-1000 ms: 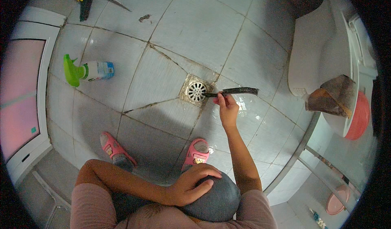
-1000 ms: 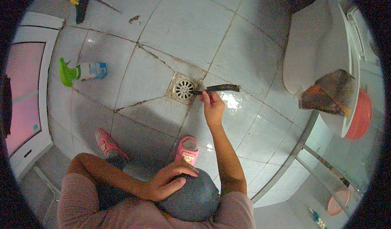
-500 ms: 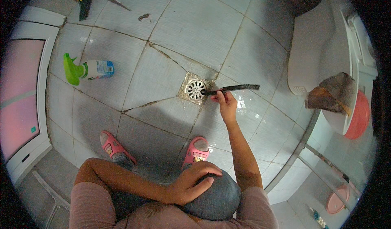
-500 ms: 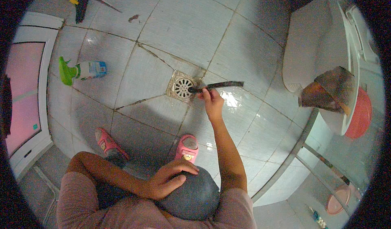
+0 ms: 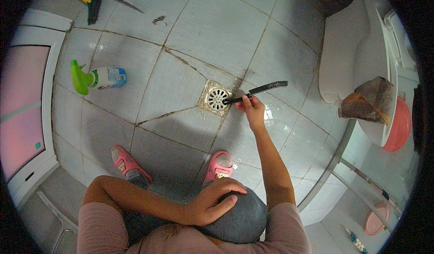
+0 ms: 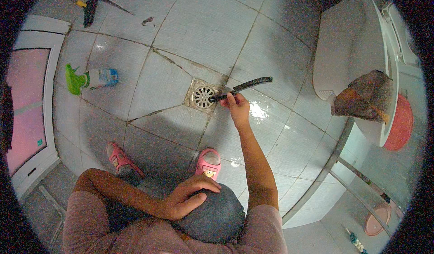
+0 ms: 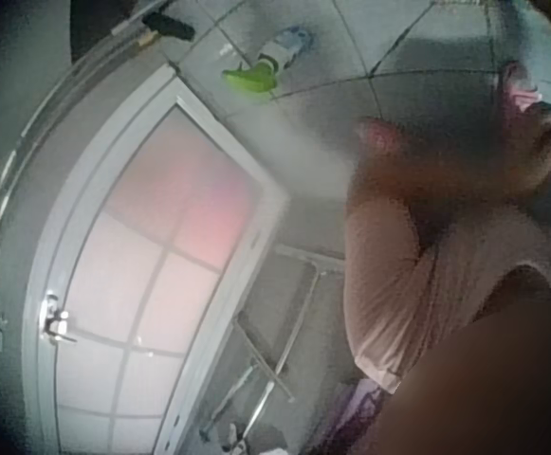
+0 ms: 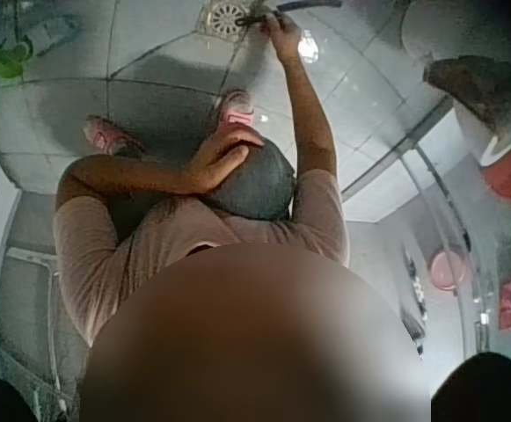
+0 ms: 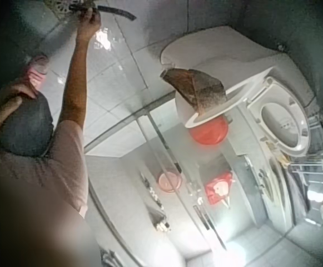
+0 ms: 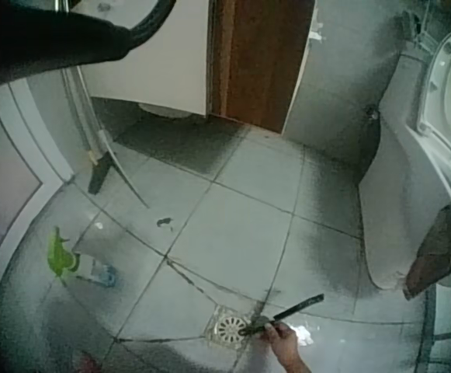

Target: The person scrubs the grout lines and floor tiles around a bathroom drain using a scraper and a spray bottle. They remove the drain cover, scrape out debris from the drain opening, and place the cover aside. The person then moves to the sink area and fills a bowl with water.

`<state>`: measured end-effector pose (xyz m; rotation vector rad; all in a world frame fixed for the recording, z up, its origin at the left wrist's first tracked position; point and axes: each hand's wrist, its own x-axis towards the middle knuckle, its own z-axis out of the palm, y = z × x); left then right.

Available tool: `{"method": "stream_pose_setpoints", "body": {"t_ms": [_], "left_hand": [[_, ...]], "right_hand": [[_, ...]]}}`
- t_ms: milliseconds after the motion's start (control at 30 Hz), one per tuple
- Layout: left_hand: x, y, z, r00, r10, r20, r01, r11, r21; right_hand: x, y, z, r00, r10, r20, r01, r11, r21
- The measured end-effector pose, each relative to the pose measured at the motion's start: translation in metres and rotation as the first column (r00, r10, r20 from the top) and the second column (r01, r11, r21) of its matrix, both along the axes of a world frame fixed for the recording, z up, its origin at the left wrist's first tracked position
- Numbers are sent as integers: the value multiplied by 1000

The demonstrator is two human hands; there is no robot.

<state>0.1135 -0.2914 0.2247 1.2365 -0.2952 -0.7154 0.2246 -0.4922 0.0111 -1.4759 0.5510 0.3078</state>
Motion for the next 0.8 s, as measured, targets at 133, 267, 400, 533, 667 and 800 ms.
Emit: {"method": "stream_pose_setpoints", "body": {"t_ms": [133,267,400,533,667,800], "left_hand": [[0,0,1,1000,-4,3,4,1000,4],[0,1,0,1000,8,13,-8,1000,15],[2,-2,1,1000,-20,11,20,1000,0],[1,4,-2,999,-27,-23,27,999,17],[2,3,-1,1000,16,-9,-15,1000,19],[3,0,-1,1000,4,-15,-4,1000,6]], "right_hand": [[2,10,7,996,47,74,-42,997,-71],[8,28,29,980,181,88,-148,945,-292],[5,-3,12,925,347,155,-151,708,-689],[-36,-2,23,951,308,29,-264,856,-445],[-74,10,59,893,348,-286,-424,865,-268],[-79,5,37,986,169,4,-163,955,-247]]}}
